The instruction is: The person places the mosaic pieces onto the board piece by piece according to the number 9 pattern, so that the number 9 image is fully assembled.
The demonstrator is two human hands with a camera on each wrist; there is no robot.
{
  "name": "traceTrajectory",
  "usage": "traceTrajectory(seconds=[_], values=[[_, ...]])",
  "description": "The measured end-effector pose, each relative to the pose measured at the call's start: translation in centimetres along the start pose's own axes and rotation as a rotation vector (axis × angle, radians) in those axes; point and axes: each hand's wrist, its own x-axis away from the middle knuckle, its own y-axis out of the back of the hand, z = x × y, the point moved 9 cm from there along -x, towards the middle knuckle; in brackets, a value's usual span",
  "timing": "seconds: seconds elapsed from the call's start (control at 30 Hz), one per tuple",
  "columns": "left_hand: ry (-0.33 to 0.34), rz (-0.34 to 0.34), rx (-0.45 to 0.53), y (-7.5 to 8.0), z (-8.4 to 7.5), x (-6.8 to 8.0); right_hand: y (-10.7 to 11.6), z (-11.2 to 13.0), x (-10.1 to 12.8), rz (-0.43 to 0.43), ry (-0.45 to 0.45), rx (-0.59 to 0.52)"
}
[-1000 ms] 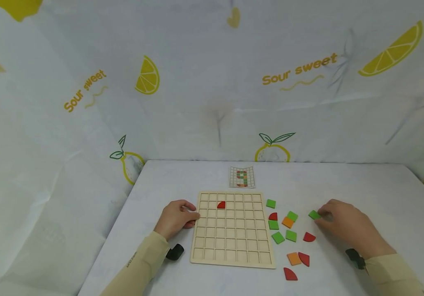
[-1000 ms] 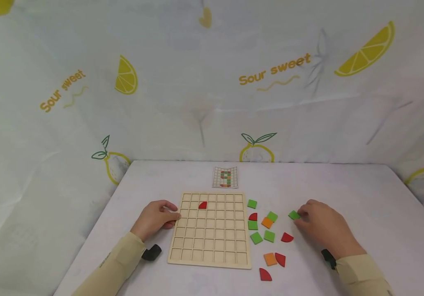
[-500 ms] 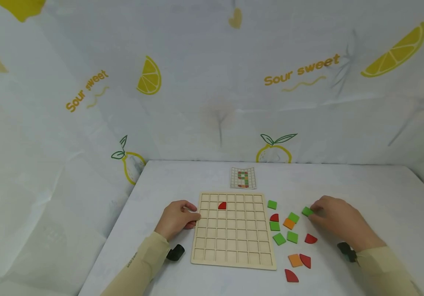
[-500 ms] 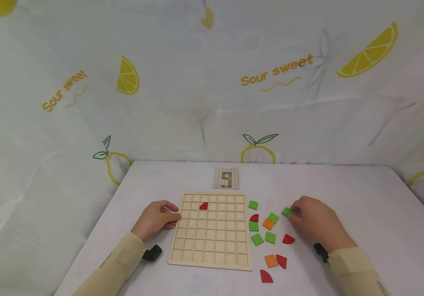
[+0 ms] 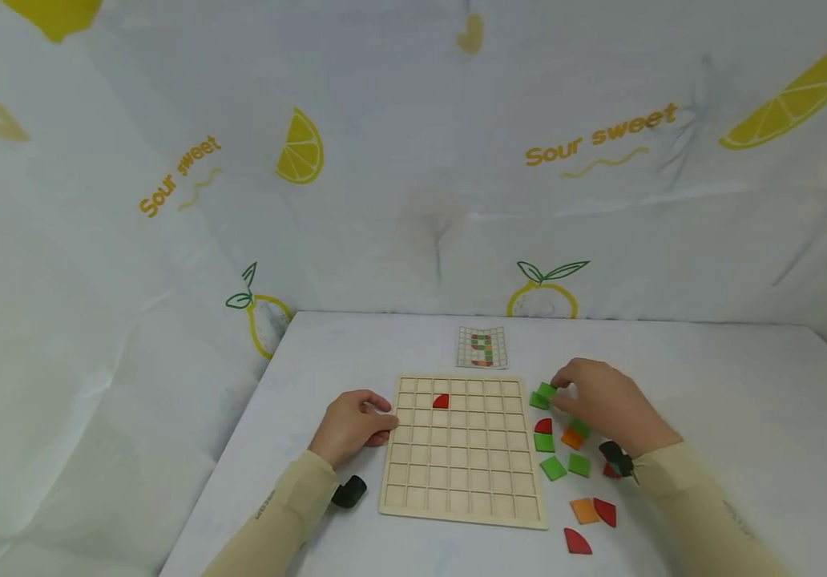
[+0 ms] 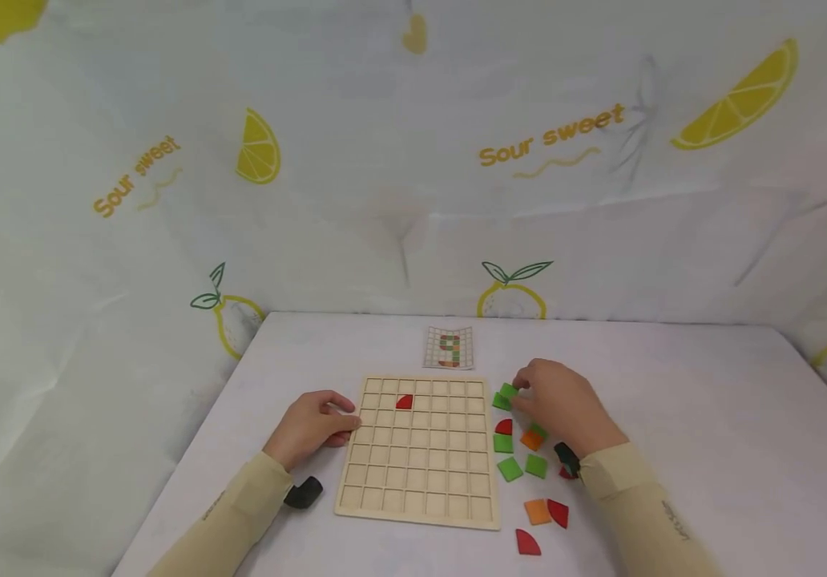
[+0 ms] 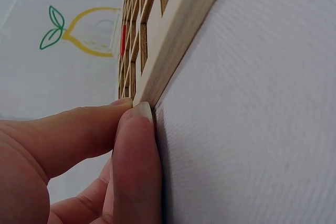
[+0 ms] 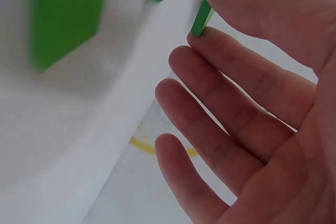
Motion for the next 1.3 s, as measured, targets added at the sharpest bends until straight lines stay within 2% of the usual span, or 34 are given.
traceTrajectory(seconds=[0.23, 0.43, 0.57, 0.8, 1.3], values=[[0.004, -0.007, -0.008, 0.1, 0.1, 0.0, -1.0, 4.1, -1.6, 0.026, 0.055, -0.014], [0.009, -0.003, 0.000, 0.0, 0.1, 0.0, -2.1, 8.2, -3.0, 0.026, 0.163, -0.004], [0.003, 0.009, 0.016, -0.1, 0.0, 0.0, -3.2, 9.9, -3.7, 0.019, 0.224, -0.001], [-0.003, 0.002, -0.011, 0.2, -0.2, 0.0, -4.6, 11.7, -4.4, 0.020, 0.281, 0.020], [0.015, 0.004, -0.011, 0.1, 0.1, -0.4, -5.2, 12.0, -4.0, 0.000, 0.319, 0.048]])
